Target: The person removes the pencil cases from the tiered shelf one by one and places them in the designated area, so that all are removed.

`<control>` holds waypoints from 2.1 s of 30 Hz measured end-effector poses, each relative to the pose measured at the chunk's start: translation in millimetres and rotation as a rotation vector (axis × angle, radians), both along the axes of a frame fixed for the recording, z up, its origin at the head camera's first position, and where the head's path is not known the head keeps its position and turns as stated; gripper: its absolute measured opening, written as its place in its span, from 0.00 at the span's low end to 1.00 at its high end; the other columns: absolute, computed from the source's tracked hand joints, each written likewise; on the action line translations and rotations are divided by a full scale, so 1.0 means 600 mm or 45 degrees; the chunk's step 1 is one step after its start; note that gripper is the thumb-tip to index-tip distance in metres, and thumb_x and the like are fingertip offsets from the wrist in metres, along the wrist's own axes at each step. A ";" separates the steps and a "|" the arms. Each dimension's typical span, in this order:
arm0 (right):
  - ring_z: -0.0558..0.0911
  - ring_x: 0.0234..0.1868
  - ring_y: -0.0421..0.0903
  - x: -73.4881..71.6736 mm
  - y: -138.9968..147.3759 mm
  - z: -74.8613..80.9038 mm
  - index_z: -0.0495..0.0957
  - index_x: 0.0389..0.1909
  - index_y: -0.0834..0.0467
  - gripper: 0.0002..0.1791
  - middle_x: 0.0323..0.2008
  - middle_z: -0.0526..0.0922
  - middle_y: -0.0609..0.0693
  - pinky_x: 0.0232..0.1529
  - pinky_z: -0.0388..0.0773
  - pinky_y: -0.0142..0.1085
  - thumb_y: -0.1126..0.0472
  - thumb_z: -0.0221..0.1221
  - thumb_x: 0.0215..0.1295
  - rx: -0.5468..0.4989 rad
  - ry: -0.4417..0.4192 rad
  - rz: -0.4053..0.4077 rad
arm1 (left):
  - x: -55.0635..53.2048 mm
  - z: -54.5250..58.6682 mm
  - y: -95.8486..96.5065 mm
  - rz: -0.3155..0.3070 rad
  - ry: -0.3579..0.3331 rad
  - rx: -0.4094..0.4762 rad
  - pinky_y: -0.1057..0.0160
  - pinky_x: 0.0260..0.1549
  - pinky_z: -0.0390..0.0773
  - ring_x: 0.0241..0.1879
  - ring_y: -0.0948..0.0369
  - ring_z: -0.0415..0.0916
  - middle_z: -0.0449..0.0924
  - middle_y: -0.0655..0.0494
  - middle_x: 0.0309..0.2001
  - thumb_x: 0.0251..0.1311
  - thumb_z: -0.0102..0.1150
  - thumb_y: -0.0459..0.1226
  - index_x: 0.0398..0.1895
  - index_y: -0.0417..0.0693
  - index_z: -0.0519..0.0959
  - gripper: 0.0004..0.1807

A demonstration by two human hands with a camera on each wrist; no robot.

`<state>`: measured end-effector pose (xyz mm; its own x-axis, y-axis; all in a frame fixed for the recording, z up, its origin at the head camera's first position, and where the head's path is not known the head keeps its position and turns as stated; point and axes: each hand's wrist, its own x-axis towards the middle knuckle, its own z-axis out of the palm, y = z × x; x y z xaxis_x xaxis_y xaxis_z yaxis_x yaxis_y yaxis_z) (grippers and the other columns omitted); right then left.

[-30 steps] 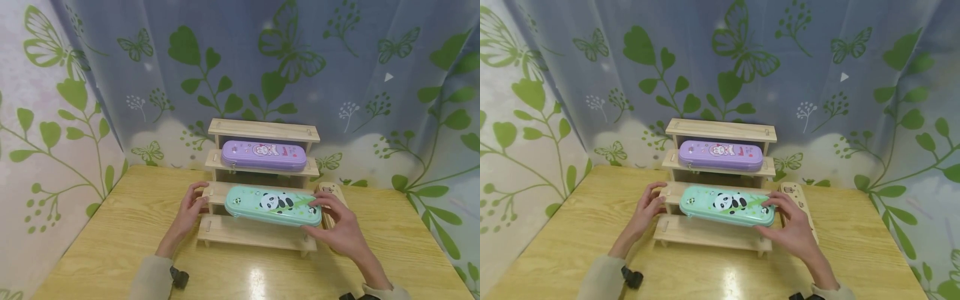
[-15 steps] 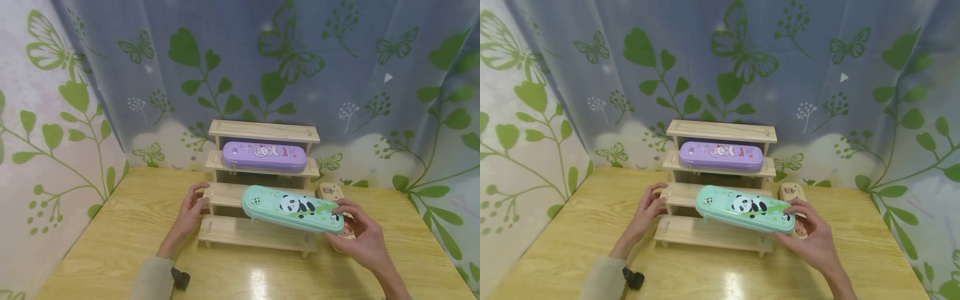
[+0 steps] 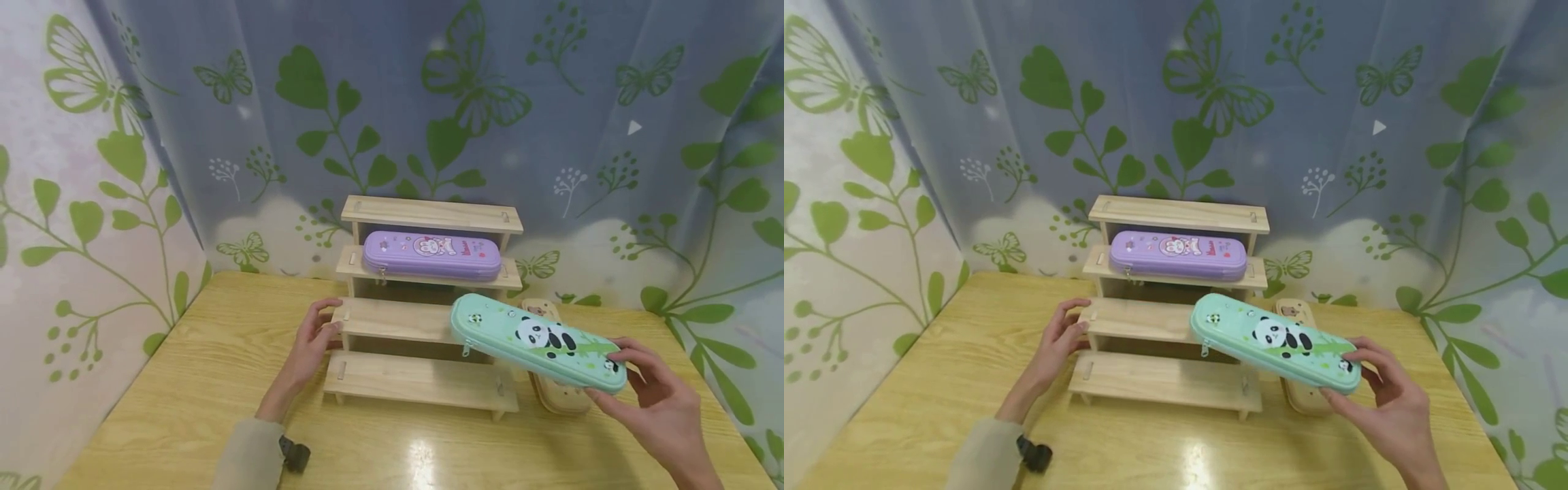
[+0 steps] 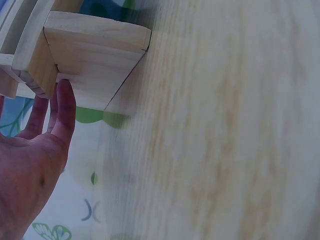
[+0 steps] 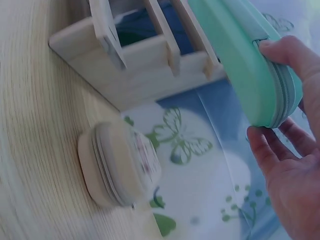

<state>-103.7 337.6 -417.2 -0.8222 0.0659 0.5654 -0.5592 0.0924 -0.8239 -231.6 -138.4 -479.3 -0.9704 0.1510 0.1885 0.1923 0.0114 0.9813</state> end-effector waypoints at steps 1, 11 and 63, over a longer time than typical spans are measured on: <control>0.76 0.64 0.42 0.003 0.006 -0.001 0.72 0.52 0.82 0.34 0.60 0.78 0.52 0.63 0.73 0.23 0.98 0.57 0.38 -0.031 0.006 0.000 | 0.000 0.000 0.000 0.000 0.001 0.001 0.59 0.44 0.85 0.48 0.63 0.80 0.72 0.36 0.57 0.74 0.46 0.31 0.69 0.44 0.64 0.22; 0.74 0.65 0.44 0.024 0.057 0.002 0.72 0.52 0.82 0.34 0.61 0.77 0.53 0.55 0.78 0.20 1.00 0.53 0.38 -0.169 -0.114 -0.383 | -0.001 -0.001 0.000 0.001 -0.005 -0.011 0.56 0.45 0.85 0.49 0.62 0.80 0.73 0.35 0.58 0.74 0.46 0.31 0.69 0.46 0.65 0.22; 0.59 0.40 0.19 -0.007 0.100 -0.095 0.69 0.33 0.26 0.25 0.43 0.58 0.24 0.43 0.61 0.12 0.52 0.76 0.51 0.228 -0.703 -1.421 | 0.002 0.001 0.002 0.009 -0.007 0.013 0.55 0.45 0.85 0.49 0.63 0.78 0.72 0.40 0.57 0.73 0.47 0.31 0.69 0.45 0.65 0.22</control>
